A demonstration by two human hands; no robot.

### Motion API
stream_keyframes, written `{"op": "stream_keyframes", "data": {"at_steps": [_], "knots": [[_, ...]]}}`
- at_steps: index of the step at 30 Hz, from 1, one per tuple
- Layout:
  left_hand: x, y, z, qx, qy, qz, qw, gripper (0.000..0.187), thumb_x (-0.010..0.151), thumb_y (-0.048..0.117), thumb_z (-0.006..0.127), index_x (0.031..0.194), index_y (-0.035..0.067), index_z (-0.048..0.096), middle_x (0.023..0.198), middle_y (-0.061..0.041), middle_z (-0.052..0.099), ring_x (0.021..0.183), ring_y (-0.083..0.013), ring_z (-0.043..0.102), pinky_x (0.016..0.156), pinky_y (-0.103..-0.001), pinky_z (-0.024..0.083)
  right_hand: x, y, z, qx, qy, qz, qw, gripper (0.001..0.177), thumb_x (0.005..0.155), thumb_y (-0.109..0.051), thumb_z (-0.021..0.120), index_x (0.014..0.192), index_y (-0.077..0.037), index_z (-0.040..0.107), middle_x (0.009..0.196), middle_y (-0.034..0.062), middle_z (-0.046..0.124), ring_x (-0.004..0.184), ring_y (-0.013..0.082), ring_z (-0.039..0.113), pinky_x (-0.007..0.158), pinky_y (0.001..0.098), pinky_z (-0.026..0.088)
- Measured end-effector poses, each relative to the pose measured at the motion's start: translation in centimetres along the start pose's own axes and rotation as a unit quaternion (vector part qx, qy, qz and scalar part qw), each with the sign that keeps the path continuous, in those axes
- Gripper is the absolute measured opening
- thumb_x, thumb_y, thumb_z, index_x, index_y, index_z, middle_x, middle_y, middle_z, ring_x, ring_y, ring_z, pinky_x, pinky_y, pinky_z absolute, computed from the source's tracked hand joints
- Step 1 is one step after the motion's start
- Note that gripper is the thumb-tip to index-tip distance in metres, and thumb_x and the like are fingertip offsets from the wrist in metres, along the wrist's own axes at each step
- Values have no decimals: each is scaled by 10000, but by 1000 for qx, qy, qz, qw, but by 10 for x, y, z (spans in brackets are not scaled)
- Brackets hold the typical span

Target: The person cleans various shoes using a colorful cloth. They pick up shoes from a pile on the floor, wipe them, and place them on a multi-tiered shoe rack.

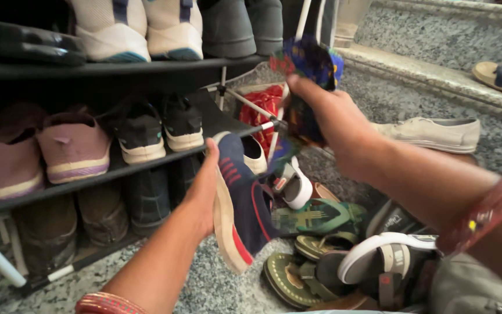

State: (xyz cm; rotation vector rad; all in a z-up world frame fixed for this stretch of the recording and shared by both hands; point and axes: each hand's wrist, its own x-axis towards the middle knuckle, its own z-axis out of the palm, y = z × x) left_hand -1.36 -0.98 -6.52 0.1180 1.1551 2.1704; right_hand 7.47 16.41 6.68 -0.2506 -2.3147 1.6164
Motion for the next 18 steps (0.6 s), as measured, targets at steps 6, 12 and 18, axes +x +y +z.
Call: {"op": "stream_keyframes", "data": {"at_steps": [6, 12, 18], "knots": [[39, 2, -4, -118, -554, 4, 824, 1027, 902, 924, 388, 1426, 44, 472, 1458, -171, 554, 1370, -335, 534, 1206, -479, 395, -30, 93, 94, -463, 91, -363, 804, 675, 781, -310, 661, 1442, -218, 560, 1389, 263, 489, 1270, 457, 457, 995, 635, 387], [7, -3, 47, -46, -147, 96, 983, 868, 880, 733, 414, 1474, 113, 537, 1448, -91, 642, 1309, -251, 593, 1106, -422, 422, 63, 50, 80, -305, 230, -14, 924, 554, 922, -358, 527, 1463, -255, 463, 1441, 193, 452, 1364, 469, 401, 1100, 631, 350], [0, 16, 45, -62, -102, 44, 992, 888, 852, 788, 410, 1405, 122, 603, 1315, -122, 706, 1205, -277, 651, 1035, -453, 482, 35, 38, 104, -353, 180, 12, 918, 635, 864, -354, 620, 1452, -207, 431, 1387, 204, 413, 1311, 482, 391, 1055, 603, 384]]}}
